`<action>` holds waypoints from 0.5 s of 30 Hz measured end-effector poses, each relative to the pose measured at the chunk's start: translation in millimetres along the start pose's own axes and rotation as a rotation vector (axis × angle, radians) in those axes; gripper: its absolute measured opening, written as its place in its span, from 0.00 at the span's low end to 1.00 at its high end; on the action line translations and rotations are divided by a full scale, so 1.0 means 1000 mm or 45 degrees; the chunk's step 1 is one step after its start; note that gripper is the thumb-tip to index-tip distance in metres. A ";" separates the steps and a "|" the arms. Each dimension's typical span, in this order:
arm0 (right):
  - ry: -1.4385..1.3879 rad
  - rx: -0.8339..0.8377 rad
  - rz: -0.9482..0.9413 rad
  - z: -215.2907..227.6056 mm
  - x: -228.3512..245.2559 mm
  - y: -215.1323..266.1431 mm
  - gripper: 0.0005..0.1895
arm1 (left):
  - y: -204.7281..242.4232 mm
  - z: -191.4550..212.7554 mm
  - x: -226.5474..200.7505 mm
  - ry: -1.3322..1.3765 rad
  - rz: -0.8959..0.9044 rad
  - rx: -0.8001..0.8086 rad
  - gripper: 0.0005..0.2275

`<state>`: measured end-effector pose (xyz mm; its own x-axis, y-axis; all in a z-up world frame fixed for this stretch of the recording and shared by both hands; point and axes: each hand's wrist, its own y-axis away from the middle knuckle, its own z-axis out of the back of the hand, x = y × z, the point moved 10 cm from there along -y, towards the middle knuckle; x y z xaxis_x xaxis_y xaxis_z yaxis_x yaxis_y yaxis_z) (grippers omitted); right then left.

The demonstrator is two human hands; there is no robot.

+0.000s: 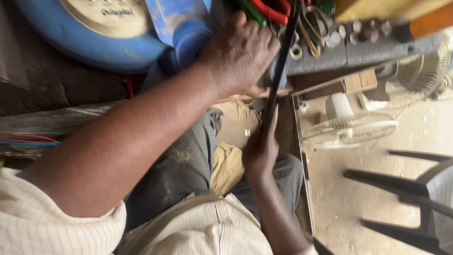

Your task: The person files a blue plastic fan blade with a metal file, repeatedly moving the file back and forth along the blade's edge. The person holds the blade steady with one hand while filing with the other, occasionally adjusting the blade's position.

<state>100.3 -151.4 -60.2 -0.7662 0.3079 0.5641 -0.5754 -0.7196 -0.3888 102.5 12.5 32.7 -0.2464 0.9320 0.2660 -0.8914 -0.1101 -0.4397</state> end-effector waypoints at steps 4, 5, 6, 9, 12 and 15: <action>-0.029 -0.027 -0.228 -0.003 -0.005 -0.048 0.35 | 0.001 0.013 0.006 0.083 0.008 0.107 0.40; -0.009 -0.025 -0.192 0.001 -0.002 -0.047 0.35 | 0.003 0.012 0.006 0.143 0.011 0.181 0.38; 0.017 -0.012 -0.138 0.003 0.000 -0.046 0.36 | 0.003 0.013 0.007 0.174 0.022 0.204 0.38; 0.072 -0.066 0.192 0.017 0.024 0.003 0.36 | 0.002 0.015 0.008 0.202 0.023 0.193 0.40; -0.007 0.074 -0.060 0.012 0.000 0.033 0.34 | 0.007 0.018 0.006 0.075 0.025 0.035 0.41; -0.014 0.063 -0.214 -0.001 -0.020 0.007 0.36 | 0.002 0.011 -0.003 0.018 -0.045 0.044 0.43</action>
<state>111.3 -161.5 -75.2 -0.6570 0.4197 0.6263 -0.6802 -0.6882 -0.2524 97.3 5.9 40.5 -0.2097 0.9401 0.2688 -0.9121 -0.0889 -0.4003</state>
